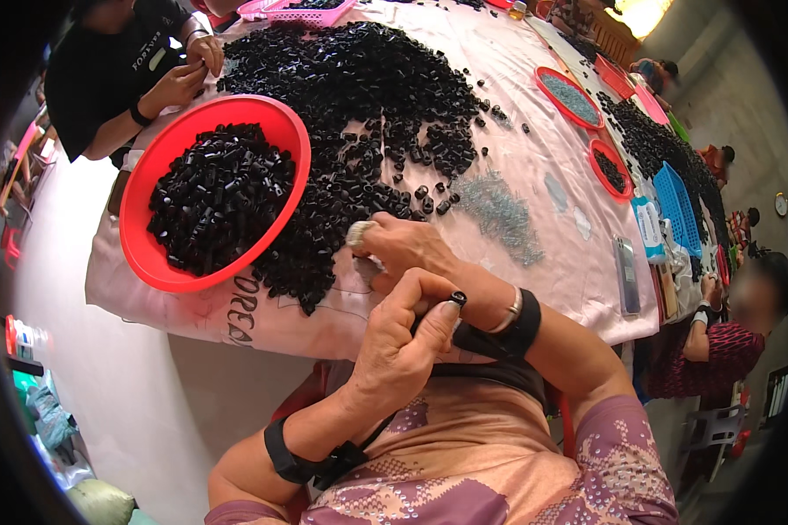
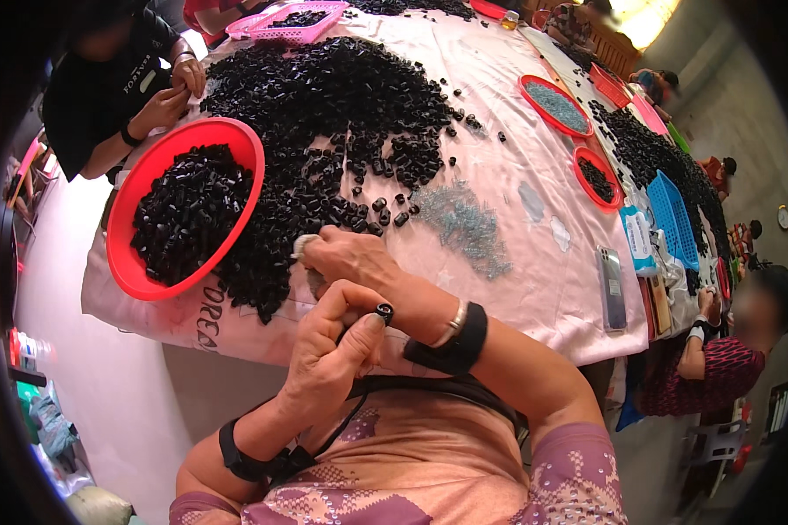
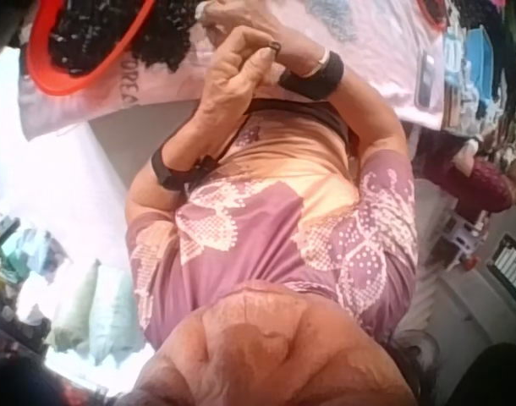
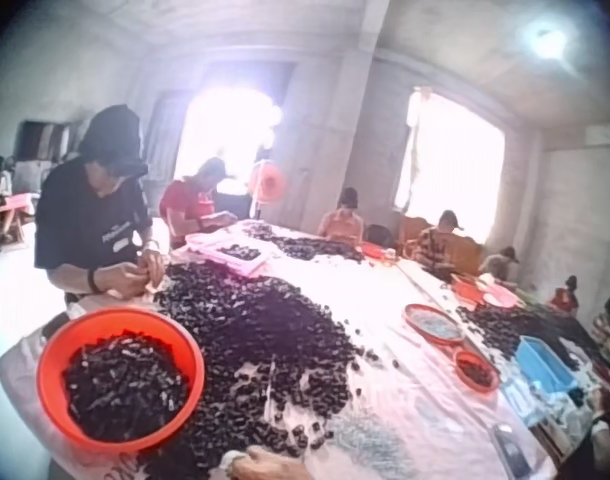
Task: Assembling small plastic parts by inserting decorative stones into black housings.
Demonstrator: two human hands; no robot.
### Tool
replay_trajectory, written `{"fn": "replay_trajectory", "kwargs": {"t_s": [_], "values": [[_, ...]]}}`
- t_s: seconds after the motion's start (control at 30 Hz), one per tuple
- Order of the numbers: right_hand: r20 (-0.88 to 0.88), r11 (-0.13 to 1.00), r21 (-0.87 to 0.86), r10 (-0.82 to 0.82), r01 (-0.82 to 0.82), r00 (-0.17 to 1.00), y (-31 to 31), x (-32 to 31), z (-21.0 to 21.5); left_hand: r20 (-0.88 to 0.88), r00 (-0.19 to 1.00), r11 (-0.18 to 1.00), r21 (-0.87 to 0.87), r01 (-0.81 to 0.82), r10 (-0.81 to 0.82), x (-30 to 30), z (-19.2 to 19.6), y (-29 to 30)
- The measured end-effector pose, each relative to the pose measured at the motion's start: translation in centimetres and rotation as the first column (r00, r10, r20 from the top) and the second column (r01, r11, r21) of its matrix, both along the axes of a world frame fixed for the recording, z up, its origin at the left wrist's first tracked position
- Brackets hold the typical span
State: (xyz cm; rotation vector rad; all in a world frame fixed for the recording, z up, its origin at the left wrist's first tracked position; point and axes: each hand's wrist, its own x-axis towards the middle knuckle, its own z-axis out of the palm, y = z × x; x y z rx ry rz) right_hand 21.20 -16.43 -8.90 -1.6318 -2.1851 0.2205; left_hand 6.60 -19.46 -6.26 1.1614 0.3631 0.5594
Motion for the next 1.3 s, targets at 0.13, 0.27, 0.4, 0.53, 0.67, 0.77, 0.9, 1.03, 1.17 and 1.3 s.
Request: {"fn": "replay_trajectory", "kwargs": {"t_s": [0.13,0.27,0.4,0.53,0.67,0.77,0.9,1.03,1.17,1.3], "values": [[-0.133,0.97,0.235,0.095,-0.061,0.987,-3.4,2.4,0.9,-0.014,1.0,0.999,-0.03,-0.015,0.015,0.0,-0.2,0.2],[0.083,0.941,0.227,-0.277,0.253,0.957,-7.3,4.5,1.4,-0.026,0.999,0.999,-0.026,0.041,-0.042,0.3,-0.3,-0.1],[0.083,0.934,0.248,-0.283,0.255,0.955,-8.9,4.2,0.3,-0.103,0.99,0.996,-0.018,0.092,-0.093,0.7,-0.8,-0.4],[-0.177,0.937,0.153,-0.286,0.313,0.942,-10.1,4.2,1.4,-0.098,0.993,0.983,-0.178,0.039,-0.058,0.9,-1.7,0.6],[-0.385,0.901,0.023,-0.392,0.434,0.835,-11.0,5.0,0.9,-0.108,0.994,0.973,-0.228,-0.032,0.007,0.8,-2.3,1.4],[-0.33,0.871,0.0,-0.464,0.491,0.822,-11.1,5.1,0.7,-0.129,0.992,0.967,-0.255,-0.026,-0.007,1.0,-2.1,1.3],[-0.155,0.896,0.136,-0.401,0.422,0.903,-10.5,4.0,0.1,-0.162,0.987,0.963,-0.267,-0.03,-0.014,1.2,-2.5,1.2],[-0.094,0.903,0.234,-0.349,0.362,0.932,-10.2,3.9,-0.8,-0.167,0.985,0.964,-0.264,-0.013,-0.033,1.2,-2.4,1.2],[-0.066,0.903,0.27,-0.327,0.333,0.943,-10.2,3.4,-1.0,-0.163,0.986,0.967,-0.256,-0.014,-0.029,1.3,-2.7,1.2],[-0.267,0.913,0.157,-0.328,0.377,0.906,-10.4,3.7,-0.8,-0.186,0.981,0.966,-0.257,0.001,-0.051,1.2,-2.5,1.2]]}}
